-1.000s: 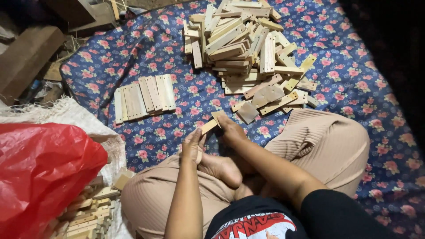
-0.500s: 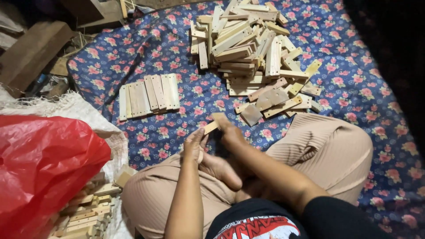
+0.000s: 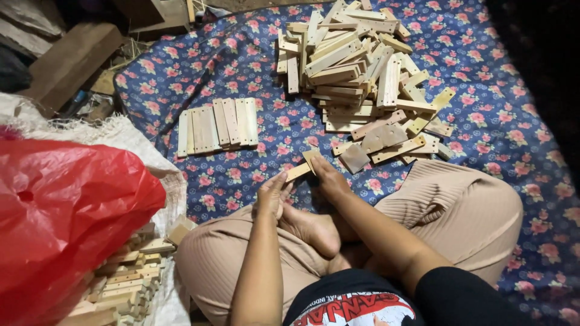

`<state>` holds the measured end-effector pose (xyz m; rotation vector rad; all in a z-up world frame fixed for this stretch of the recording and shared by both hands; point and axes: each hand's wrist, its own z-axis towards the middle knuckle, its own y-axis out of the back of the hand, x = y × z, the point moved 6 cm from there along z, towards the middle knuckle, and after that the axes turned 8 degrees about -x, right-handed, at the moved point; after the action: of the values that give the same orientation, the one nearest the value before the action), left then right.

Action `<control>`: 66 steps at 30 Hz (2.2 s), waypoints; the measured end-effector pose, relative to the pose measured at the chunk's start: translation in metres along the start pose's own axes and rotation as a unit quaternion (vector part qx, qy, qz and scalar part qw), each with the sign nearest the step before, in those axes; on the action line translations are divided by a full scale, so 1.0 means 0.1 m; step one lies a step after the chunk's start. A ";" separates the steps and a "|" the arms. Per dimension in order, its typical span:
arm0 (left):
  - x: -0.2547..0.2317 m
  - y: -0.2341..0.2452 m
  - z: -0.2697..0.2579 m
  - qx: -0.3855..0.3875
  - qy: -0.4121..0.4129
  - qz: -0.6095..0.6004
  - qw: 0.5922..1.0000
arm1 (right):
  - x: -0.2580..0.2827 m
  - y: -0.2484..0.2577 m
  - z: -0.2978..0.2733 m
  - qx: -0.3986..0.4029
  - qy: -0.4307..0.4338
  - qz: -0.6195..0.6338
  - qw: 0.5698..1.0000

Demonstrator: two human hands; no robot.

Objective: Sorting and arranging small wooden slats on a floor mat for assembly.

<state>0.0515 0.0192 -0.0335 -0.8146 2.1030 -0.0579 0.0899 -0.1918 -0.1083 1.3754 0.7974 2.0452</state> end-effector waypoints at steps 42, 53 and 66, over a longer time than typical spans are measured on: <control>-0.75 0.46 1.59 -0.214 -0.115 -0.169 0.955 | 1.66 -0.64 2.21 0.124 -0.236 0.042 0.963; -1.32 0.71 1.54 -0.433 -0.401 0.346 0.729 | 1.59 -0.75 2.15 0.142 -0.238 0.063 0.959; -1.58 0.64 1.82 -0.251 -0.509 0.533 0.628 | 1.53 -0.86 1.96 0.111 -0.235 0.077 0.963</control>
<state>0.2175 0.2032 -0.0573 0.2864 1.1242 1.3554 0.2331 0.0099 -0.0174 2.0042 0.7364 1.6598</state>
